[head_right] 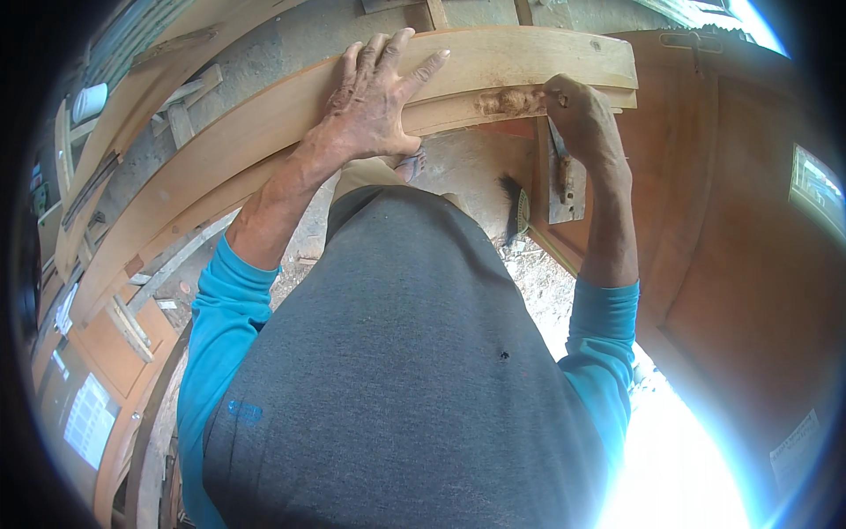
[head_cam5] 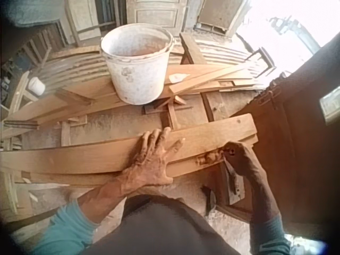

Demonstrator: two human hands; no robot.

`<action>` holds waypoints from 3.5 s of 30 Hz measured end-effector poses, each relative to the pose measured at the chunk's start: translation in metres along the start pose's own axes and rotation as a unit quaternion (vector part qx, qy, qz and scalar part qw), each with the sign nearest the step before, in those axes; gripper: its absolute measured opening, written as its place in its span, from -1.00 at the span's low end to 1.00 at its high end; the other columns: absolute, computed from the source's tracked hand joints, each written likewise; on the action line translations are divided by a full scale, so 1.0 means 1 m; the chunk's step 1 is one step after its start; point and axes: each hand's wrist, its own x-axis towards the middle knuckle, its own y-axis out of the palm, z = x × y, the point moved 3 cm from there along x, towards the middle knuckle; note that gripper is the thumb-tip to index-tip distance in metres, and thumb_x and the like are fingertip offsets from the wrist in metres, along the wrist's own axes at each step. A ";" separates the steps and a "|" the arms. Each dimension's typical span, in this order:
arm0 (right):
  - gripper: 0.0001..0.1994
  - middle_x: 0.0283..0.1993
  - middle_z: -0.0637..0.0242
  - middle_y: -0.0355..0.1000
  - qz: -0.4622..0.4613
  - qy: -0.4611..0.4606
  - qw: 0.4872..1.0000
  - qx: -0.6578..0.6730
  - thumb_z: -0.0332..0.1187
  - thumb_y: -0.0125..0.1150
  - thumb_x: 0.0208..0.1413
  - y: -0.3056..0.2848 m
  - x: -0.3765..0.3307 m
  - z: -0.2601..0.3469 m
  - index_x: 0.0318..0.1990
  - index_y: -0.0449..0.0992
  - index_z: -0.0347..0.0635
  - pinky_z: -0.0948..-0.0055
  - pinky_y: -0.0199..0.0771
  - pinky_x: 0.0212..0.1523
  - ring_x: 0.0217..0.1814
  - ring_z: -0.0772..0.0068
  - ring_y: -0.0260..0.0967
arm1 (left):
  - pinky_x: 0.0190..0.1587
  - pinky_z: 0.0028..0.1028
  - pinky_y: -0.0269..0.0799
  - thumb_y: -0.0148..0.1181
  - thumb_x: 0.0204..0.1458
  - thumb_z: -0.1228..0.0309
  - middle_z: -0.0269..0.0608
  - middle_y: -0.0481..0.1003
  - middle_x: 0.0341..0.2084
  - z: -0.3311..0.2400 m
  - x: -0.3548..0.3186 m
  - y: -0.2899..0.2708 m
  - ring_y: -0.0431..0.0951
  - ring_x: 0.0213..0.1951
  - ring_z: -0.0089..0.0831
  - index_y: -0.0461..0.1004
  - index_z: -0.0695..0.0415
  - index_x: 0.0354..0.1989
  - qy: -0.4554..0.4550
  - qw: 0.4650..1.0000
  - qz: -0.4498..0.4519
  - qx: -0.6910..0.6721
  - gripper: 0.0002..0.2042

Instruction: The person scrapes a wooden piece with a metal tool to smooth a groove and then applies wood glue into the groove from a squeeze bottle.

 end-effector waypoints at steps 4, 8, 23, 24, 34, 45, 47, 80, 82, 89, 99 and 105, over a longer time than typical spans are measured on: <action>-0.78 -0.08 -0.05 0.71 0.022 0.013 0.999 0.044 -0.28 0.29 0.36 -0.002 -0.004 0.006 0.01 0.72 -0.16 0.07 0.62 0.05 -0.01 -0.09 0.70 | 0.61 0.32 -0.13 0.54 -0.46 0.07 0.29 0.06 0.58 0.000 -0.001 0.002 0.04 0.57 0.32 0.19 -0.29 0.71 -0.003 1.000 0.002 0.003 0.27; -0.76 -0.07 -0.05 0.71 0.045 0.011 0.995 0.085 -0.25 0.31 0.37 0.002 -0.012 0.026 0.03 0.72 -0.16 0.10 0.64 0.06 0.00 -0.04 0.72 | 0.62 0.33 -0.15 0.54 -0.46 0.07 0.29 0.05 0.59 0.000 -0.001 0.004 0.05 0.57 0.33 0.17 -0.32 0.71 -0.010 1.000 0.011 0.011 0.28; -0.80 -0.08 -0.02 0.73 0.032 -0.063 0.996 0.050 -0.34 0.30 0.36 0.022 -0.015 0.061 0.03 0.70 -0.16 0.02 0.66 0.05 0.01 -0.14 0.71 | 0.62 0.32 -0.18 0.54 -0.43 0.08 0.27 0.03 0.61 -0.002 0.000 0.001 0.05 0.58 0.33 0.11 -0.35 0.73 -0.012 1.000 0.016 0.021 0.29; -0.81 -0.09 -0.01 0.73 0.032 -0.068 0.996 0.053 -0.35 0.30 0.36 0.023 -0.015 0.062 0.02 0.69 -0.17 0.02 0.66 0.05 0.01 -0.13 0.71 | 0.62 0.32 -0.18 0.54 -0.42 0.08 0.27 0.03 0.61 -0.002 0.000 -0.001 0.05 0.58 0.34 0.11 -0.35 0.73 -0.013 0.999 0.022 0.023 0.29; -0.82 0.01 0.03 0.70 -0.004 -0.067 0.997 0.024 -0.38 0.33 0.35 0.016 -0.021 0.067 0.03 0.65 -0.19 0.10 0.67 0.02 -0.04 0.03 0.74 | 0.62 0.31 -0.17 0.54 -0.40 0.07 0.31 0.04 0.60 0.000 -0.002 0.003 0.04 0.58 0.36 0.13 -0.33 0.73 -0.003 1.000 -0.001 0.008 0.27; -0.89 -0.14 0.14 0.70 -0.053 -0.041 0.996 0.056 -0.42 0.38 0.36 0.031 -0.062 0.045 -0.06 0.69 -0.23 0.28 0.72 -0.08 -0.15 0.28 0.73 | 0.59 0.30 -0.11 0.57 -0.44 0.04 0.27 0.06 0.58 -0.002 0.002 -0.001 0.06 0.56 0.33 0.17 -0.30 0.71 -0.009 1.000 0.018 0.011 0.27; -0.88 -0.05 0.12 0.70 -0.027 -0.025 0.993 0.116 -0.45 0.37 0.35 0.044 -0.069 0.053 -0.04 0.69 -0.24 0.30 0.71 -0.06 -0.10 0.28 0.71 | 0.58 0.32 -0.10 0.58 -0.45 0.02 0.28 0.05 0.58 -0.002 0.003 -0.002 0.08 0.55 0.34 0.17 -0.30 0.71 -0.006 1.000 0.017 0.007 0.29; -0.61 0.32 0.19 0.50 -0.311 0.155 0.936 -0.051 -0.41 0.49 0.23 0.102 -0.158 -0.021 0.20 0.60 -0.09 -0.04 0.35 0.43 0.40 -0.02 0.41 | 0.54 0.33 -0.11 0.65 -0.36 -0.04 0.35 0.02 0.57 -0.013 0.010 -0.025 0.05 0.55 0.32 0.11 -0.17 0.73 0.000 0.997 0.073 0.020 0.30; -0.58 0.32 0.19 0.49 -0.311 0.151 0.938 -0.038 -0.43 0.48 0.21 0.103 -0.158 -0.026 0.21 0.59 -0.08 -0.05 0.36 0.43 0.41 -0.02 0.41 | 0.54 0.35 -0.09 0.65 -0.38 -0.02 0.34 0.03 0.57 -0.013 0.010 -0.025 0.07 0.54 0.32 0.10 -0.17 0.73 0.005 0.997 0.072 0.023 0.31; -0.54 0.33 0.27 0.53 -0.298 0.160 0.941 -0.025 -0.42 0.49 0.22 0.099 -0.157 -0.033 0.27 0.61 -0.04 0.01 0.41 0.38 0.38 0.02 0.45 | 0.52 0.37 -0.06 0.64 -0.47 0.05 0.33 0.04 0.54 -0.012 0.010 -0.023 0.09 0.52 0.33 0.09 -0.16 0.72 0.024 0.998 0.054 0.027 0.35; -0.52 0.26 0.24 0.57 -0.305 0.098 0.947 0.015 -0.50 0.41 0.24 0.097 -0.156 -0.042 0.32 0.61 0.02 0.05 0.46 0.35 0.31 0.00 0.48 | 0.50 0.35 -0.06 0.70 -0.52 -0.04 0.37 0.04 0.54 -0.013 0.011 -0.025 0.06 0.54 0.31 0.05 -0.16 0.74 0.033 0.998 0.055 0.027 0.44; -0.53 0.23 0.11 0.54 -0.307 0.111 0.945 0.026 -0.52 0.39 0.19 0.099 -0.155 -0.036 0.27 0.57 -0.09 -0.02 0.51 0.33 0.30 -0.10 0.46 | 0.51 0.34 -0.08 0.67 -0.47 0.01 0.37 0.02 0.55 -0.013 0.010 -0.024 0.08 0.52 0.33 0.03 -0.19 0.74 0.020 0.997 0.070 0.040 0.40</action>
